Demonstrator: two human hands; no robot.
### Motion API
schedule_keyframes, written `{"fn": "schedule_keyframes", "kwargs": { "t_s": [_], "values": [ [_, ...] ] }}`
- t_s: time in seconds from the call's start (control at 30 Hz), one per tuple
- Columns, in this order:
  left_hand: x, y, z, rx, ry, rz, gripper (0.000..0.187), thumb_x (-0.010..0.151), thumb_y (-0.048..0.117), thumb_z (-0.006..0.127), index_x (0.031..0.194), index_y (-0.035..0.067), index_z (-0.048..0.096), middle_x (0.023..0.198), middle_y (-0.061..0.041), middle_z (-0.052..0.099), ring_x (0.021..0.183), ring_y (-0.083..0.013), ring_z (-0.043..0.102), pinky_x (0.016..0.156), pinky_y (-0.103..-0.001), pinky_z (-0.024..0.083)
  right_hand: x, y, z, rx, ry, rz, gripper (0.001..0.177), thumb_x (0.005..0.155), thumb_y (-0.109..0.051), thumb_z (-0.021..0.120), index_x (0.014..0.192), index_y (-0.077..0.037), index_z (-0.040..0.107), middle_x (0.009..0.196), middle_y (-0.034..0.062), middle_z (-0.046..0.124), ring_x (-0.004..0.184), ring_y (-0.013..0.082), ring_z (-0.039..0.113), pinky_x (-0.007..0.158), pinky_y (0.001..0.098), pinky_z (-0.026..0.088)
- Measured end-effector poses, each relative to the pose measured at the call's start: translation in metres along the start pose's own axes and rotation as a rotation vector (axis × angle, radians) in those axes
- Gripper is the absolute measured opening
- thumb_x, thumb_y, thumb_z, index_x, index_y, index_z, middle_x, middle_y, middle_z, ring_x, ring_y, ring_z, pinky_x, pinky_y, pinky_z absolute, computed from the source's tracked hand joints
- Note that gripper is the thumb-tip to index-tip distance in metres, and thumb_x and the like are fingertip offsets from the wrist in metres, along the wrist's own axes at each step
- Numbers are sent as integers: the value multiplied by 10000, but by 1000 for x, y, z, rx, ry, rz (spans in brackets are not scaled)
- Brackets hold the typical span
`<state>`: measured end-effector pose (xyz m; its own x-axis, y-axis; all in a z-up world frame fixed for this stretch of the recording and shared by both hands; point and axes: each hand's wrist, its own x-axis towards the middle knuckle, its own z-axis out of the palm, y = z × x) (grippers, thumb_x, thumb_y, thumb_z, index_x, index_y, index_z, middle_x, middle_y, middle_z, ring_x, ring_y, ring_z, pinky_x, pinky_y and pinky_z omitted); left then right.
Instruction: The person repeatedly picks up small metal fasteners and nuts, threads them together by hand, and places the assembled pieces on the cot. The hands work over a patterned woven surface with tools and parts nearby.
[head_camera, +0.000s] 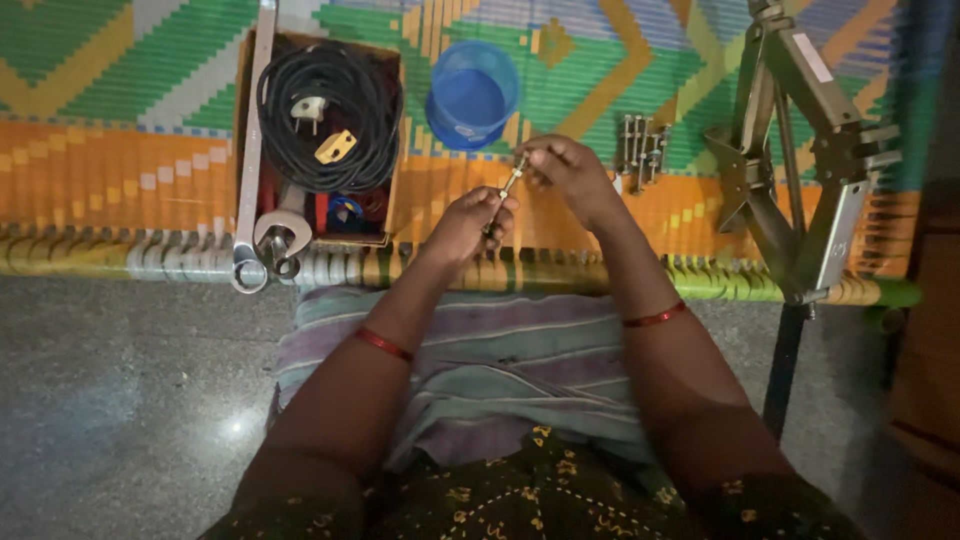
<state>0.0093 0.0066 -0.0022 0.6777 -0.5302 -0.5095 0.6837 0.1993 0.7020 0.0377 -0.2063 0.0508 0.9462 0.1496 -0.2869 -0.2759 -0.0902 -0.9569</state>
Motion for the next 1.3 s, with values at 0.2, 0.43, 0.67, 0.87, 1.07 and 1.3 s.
{"fn": "schedule_keyframes", "kwargs": {
  "t_s": [0.2, 0.43, 0.67, 0.87, 1.07, 1.3],
  "values": [
    [-8, 11, 7, -76, 59, -49, 285, 1076, 280, 425, 1140, 107, 642, 810, -4, 594, 652, -105, 509, 605, -279, 452, 4, 12, 0, 11, 27, -48, 165, 1014, -167, 713, 1100, -27, 712, 926, 3, 685, 784, 78, 577, 727, 249, 497],
    [-4, 4, 8, -44, 26, 4, 300, 1100, 277, 434, 1088, 48, 629, 771, 12, 541, 633, -84, 474, 558, -253, 389, 2, 8, 4, -5, 7, -9, 151, 999, -166, 701, 1079, -39, 716, 924, -11, 704, 762, 70, 573, 710, 239, 491],
    [-7, 8, 10, -118, 36, -77, 292, 1100, 264, 403, 1041, 57, 600, 735, 22, 502, 590, -81, 420, 524, -244, 382, 0, -3, 7, -27, -4, 5, 161, 998, -170, 692, 1083, -36, 714, 947, -2, 711, 764, 70, 571, 718, 243, 499],
    [-7, 13, 14, -146, 39, -95, 283, 1101, 260, 397, 1025, 66, 589, 715, 24, 489, 568, -79, 401, 514, -241, 368, -3, -9, 10, -251, -8, -108, 167, 1030, -211, 683, 1015, -49, 642, 923, -10, 619, 851, 92, 560, 793, 269, 480],
    [-13, 18, 14, -75, 6, -106, 251, 1093, 227, 381, 996, 78, 557, 694, 39, 438, 554, -69, 374, 486, -240, 336, -7, -17, 10, -409, -76, -168, 235, 1067, -279, 603, 991, -57, 602, 913, -1, 563, 854, 105, 534, 797, 286, 454],
    [-16, 18, 12, -170, -66, -165, 217, 1097, 210, 399, 1006, 82, 548, 697, 40, 450, 552, -65, 380, 471, -239, 317, -9, -17, 4, -379, -193, -169, 260, 1125, -306, 528, 1044, -60, 552, 834, 5, 483, 734, 106, 448, 696, 295, 426]
  ]
}}
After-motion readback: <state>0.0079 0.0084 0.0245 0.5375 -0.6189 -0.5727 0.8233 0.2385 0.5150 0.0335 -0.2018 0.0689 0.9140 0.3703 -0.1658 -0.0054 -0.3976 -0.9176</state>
